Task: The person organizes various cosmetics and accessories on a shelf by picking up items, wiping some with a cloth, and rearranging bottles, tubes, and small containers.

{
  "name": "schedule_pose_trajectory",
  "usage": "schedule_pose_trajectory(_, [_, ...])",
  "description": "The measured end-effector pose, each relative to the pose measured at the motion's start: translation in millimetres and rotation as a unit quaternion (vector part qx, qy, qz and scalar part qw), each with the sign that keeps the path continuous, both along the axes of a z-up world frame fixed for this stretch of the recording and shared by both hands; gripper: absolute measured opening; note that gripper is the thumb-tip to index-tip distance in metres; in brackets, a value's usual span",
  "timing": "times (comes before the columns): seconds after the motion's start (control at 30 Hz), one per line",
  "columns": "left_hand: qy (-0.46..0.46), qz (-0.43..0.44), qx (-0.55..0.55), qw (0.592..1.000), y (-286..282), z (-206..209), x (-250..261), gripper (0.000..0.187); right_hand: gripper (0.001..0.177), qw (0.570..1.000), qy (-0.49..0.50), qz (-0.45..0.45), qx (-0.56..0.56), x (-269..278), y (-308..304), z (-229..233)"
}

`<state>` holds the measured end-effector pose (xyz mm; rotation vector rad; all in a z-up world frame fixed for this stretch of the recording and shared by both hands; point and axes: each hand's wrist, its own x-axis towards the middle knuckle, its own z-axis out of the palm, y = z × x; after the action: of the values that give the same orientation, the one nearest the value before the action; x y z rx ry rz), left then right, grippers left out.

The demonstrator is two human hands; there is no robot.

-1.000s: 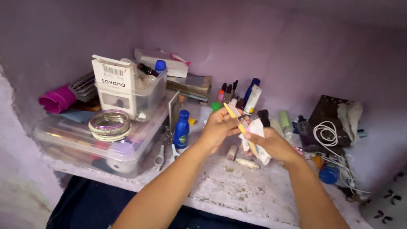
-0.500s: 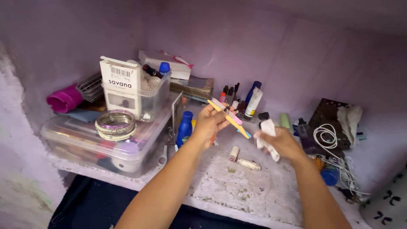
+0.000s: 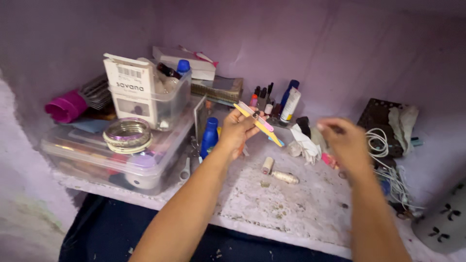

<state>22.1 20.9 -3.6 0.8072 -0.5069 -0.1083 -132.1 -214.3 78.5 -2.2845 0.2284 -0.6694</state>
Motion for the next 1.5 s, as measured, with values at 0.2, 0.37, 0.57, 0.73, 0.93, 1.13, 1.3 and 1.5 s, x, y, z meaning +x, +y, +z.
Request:
schedule_pose_trajectory(0.2, [0.028,0.021,0.038,0.999,-9.2,-10.3,11.8,0.023,0.046,0.926,0.261,0.201,-0.183,-92.9,-5.1,-30.4])
schedule_pose_trajectory(0.37, [0.017,0.013,0.03,0.999,-7.1,-6.2,6.4,0.023,0.026,0.902,0.347,0.222,-0.129,-76.5,-9.5,-53.0])
schedule_pose_trajectory(0.57, [0.022,0.04,0.063,0.997,-3.4,4.4,-7.0,0.017,0.018,0.892,0.299,0.299,-0.156,-70.8,-15.8,-61.9])
schedule_pose_trajectory(0.73, [0.007,0.041,0.028,0.999,-6.6,6.7,-7.2,0.016,0.02,0.915,0.272,0.267,-0.136,-56.4,-0.5,-27.5])
schedule_pose_trajectory(0.93, [-0.002,0.039,0.046,0.998,-7.5,4.0,-5.4,0.016,0.037,0.974,0.173,0.144,0.001,5.7,27.4,17.8])
schedule_pose_trajectory(1.13, [-0.016,0.02,0.016,1.0,-7.5,1.0,-1.5,0.02,0.033,0.955,0.134,0.246,0.097,48.2,5.0,-31.0])
schedule_pose_trajectory(1.3, [-0.014,0.049,0.023,0.998,-7.4,-0.2,-1.3,0.021,0.035,0.945,0.124,0.271,0.137,48.3,2.0,-44.7])
schedule_pose_trajectory(1.5, [-0.004,0.062,0.034,0.997,-4.0,5.3,-7.1,0.02,0.041,0.953,0.107,0.226,0.168,41.2,11.7,-33.7])
